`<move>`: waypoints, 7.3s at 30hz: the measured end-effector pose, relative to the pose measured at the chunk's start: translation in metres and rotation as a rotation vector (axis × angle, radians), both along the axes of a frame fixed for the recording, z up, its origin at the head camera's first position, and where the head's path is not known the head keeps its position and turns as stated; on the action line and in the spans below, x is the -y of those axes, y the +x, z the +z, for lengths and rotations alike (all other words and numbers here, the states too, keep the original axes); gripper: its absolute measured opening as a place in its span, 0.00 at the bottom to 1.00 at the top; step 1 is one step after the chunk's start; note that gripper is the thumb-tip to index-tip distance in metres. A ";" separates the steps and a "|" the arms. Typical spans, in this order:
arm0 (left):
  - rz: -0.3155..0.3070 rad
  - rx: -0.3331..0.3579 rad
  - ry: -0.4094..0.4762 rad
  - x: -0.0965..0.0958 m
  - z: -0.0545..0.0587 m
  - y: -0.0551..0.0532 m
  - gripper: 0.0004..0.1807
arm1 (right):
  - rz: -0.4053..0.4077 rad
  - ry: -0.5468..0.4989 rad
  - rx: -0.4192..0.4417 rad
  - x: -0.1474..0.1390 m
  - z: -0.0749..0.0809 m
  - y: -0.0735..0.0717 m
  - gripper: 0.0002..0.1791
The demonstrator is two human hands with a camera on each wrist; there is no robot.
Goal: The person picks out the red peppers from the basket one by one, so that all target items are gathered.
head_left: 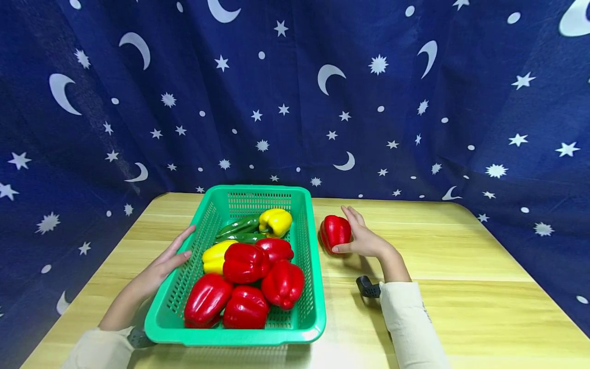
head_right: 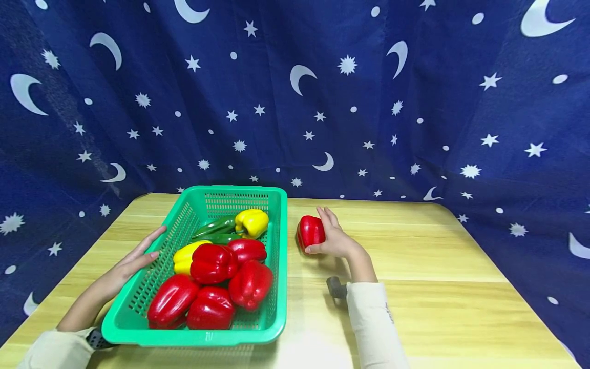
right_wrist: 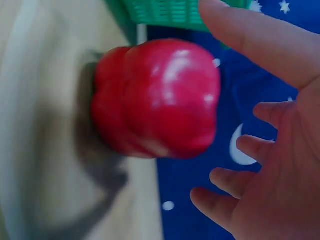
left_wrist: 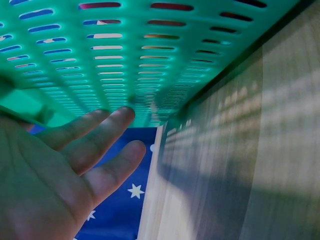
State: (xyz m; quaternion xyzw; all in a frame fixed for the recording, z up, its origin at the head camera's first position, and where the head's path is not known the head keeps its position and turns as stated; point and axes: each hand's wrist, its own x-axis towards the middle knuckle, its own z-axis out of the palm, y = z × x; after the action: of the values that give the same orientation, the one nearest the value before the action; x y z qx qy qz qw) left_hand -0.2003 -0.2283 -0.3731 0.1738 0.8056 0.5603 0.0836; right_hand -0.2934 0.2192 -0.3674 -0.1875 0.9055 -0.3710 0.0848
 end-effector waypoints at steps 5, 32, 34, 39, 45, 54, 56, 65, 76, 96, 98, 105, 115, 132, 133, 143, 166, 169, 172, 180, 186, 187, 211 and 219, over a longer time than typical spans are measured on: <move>0.013 0.007 -0.018 0.001 -0.001 -0.001 0.32 | -0.001 0.014 -0.042 0.005 0.013 0.008 0.58; 0.020 0.018 -0.004 0.000 0.002 -0.001 0.32 | 0.247 0.120 -0.095 0.057 0.051 0.060 0.58; 0.022 0.018 -0.009 0.000 0.001 -0.001 0.32 | 0.268 0.137 -0.073 0.064 0.051 0.065 0.58; 0.005 0.031 0.020 0.000 0.001 -0.001 0.32 | 0.302 0.252 -0.087 0.083 0.048 0.074 0.57; 0.005 0.014 0.003 0.000 0.002 -0.002 0.32 | 0.306 0.411 -0.147 0.099 0.045 0.082 0.60; 0.014 0.001 -0.018 0.000 0.001 -0.001 0.32 | 0.310 0.440 -0.123 0.103 0.044 0.084 0.54; 0.018 -0.003 -0.026 0.000 0.001 -0.001 0.32 | 0.318 0.455 -0.127 0.103 0.044 0.083 0.53; 0.033 -0.008 -0.044 0.001 -0.001 -0.001 0.31 | 0.337 0.440 -0.150 0.102 0.044 0.083 0.49; 0.005 0.004 -0.013 0.000 0.004 -0.008 0.31 | 0.351 0.330 -0.159 0.092 0.052 0.080 0.47; 0.018 -0.007 -0.048 0.002 0.000 0.003 0.31 | 0.350 0.245 -0.269 0.080 0.066 0.092 0.47; 0.012 0.001 -0.033 0.002 0.001 0.003 0.31 | 0.327 0.219 -0.295 0.075 0.069 0.091 0.47; 0.018 -0.022 -0.045 0.001 0.002 0.004 0.32 | 0.235 0.047 -0.196 0.055 0.074 0.082 0.48; 0.018 -0.022 -0.047 -0.001 0.002 0.002 0.32 | 0.112 -0.037 -0.198 0.021 0.074 0.063 0.51; 0.020 -0.001 -0.042 0.001 0.000 0.001 0.31 | -0.003 -0.156 -0.146 -0.040 0.054 0.033 0.51; 0.018 -0.007 -0.044 0.001 0.000 0.001 0.31 | -0.012 -0.165 -0.137 -0.042 0.053 0.033 0.51; 0.013 0.005 -0.029 0.001 0.000 0.001 0.31 | -0.066 -0.252 -0.077 -0.058 0.044 0.028 0.53; -0.057 0.027 0.061 0.003 0.000 -0.001 0.31 | -0.125 -0.297 0.055 -0.080 -0.005 0.004 0.55; -0.057 0.023 0.057 0.003 0.000 -0.001 0.31 | -0.135 -0.282 0.073 -0.081 -0.011 0.003 0.55; -0.060 0.024 0.057 0.003 0.000 -0.001 0.31 | -0.135 -0.263 0.085 -0.080 -0.015 0.002 0.55; -0.044 0.008 0.027 0.004 0.001 0.000 0.31 | -0.132 -0.235 0.127 -0.080 -0.018 0.003 0.56; -0.045 0.016 0.039 0.004 0.001 0.000 0.31 | -0.147 -0.198 0.112 -0.082 -0.021 0.002 0.56; -0.047 0.023 0.045 0.004 0.001 0.000 0.31 | -0.151 -0.185 0.106 -0.082 -0.022 0.002 0.56; 0.021 0.023 -0.033 0.004 0.000 -0.002 0.31 | -0.158 -0.038 0.053 -0.079 0.008 0.012 0.57; 0.024 0.026 -0.024 0.002 0.001 -0.002 0.31 | -0.151 0.002 0.039 -0.073 0.020 0.017 0.57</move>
State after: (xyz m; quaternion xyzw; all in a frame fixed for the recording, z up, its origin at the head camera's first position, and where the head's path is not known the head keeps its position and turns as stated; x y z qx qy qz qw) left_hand -0.2025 -0.2305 -0.3723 0.1558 0.8131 0.5537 0.0897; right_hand -0.2768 0.2925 -0.3475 -0.1115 0.9156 -0.3792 0.0742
